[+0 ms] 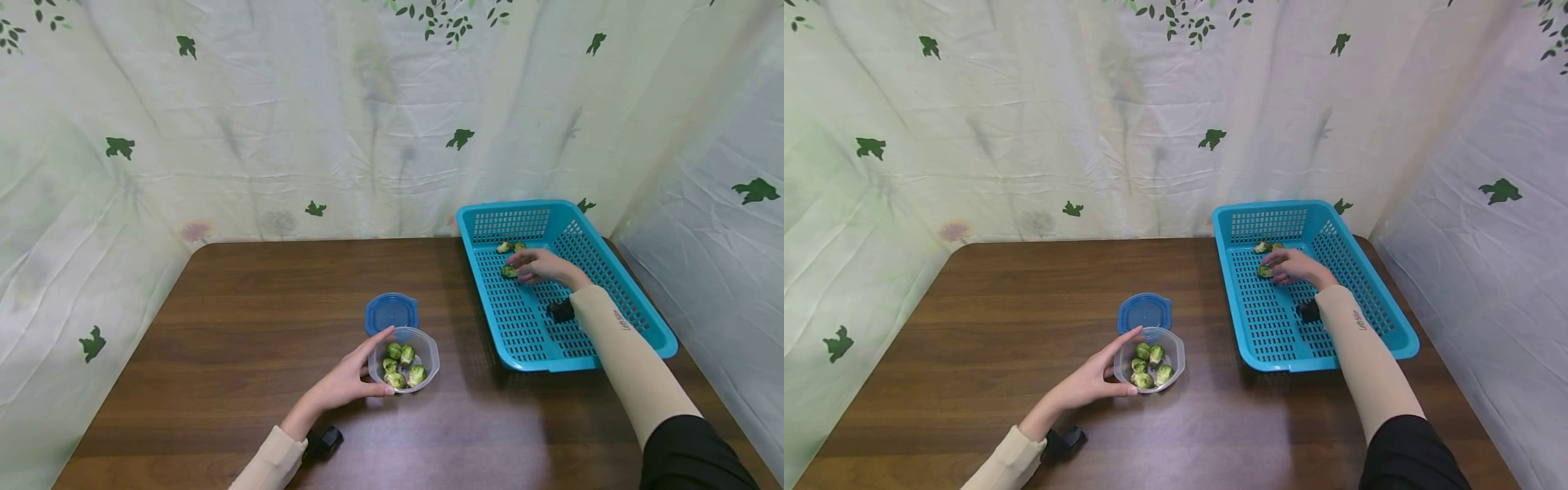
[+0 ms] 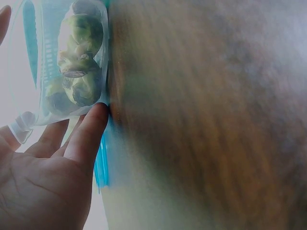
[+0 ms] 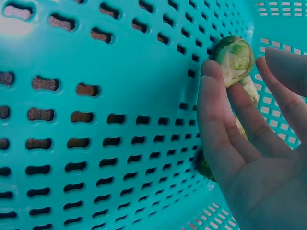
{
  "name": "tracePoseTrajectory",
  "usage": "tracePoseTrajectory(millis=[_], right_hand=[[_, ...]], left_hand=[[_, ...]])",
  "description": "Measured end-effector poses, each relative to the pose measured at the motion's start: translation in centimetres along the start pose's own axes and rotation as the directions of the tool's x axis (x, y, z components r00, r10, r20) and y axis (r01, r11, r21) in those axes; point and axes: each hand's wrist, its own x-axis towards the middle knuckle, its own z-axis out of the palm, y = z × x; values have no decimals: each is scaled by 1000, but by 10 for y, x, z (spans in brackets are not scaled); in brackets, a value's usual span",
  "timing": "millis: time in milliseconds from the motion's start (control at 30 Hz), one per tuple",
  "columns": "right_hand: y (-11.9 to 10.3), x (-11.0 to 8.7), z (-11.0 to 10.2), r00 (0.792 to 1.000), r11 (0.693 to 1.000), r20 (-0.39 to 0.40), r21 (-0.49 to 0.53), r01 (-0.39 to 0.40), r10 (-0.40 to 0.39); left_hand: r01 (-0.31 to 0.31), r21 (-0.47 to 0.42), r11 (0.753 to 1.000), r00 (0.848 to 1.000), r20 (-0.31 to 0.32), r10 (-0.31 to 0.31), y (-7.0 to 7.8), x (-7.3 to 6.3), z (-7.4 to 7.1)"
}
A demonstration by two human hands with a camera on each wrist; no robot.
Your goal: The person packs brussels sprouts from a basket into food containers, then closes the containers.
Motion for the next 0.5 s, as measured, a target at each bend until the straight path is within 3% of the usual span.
tracePoseTrajectory(millis=[233,500], right_hand=[[0,1,3,999,998,37,52,-19,17],[-1,1,5,999,996,13,78,-31,30]], left_hand=[[7,11,1000,1000,2,-7,0,0,0],[6,8,1000,1000,1,-6,0,0,0]])
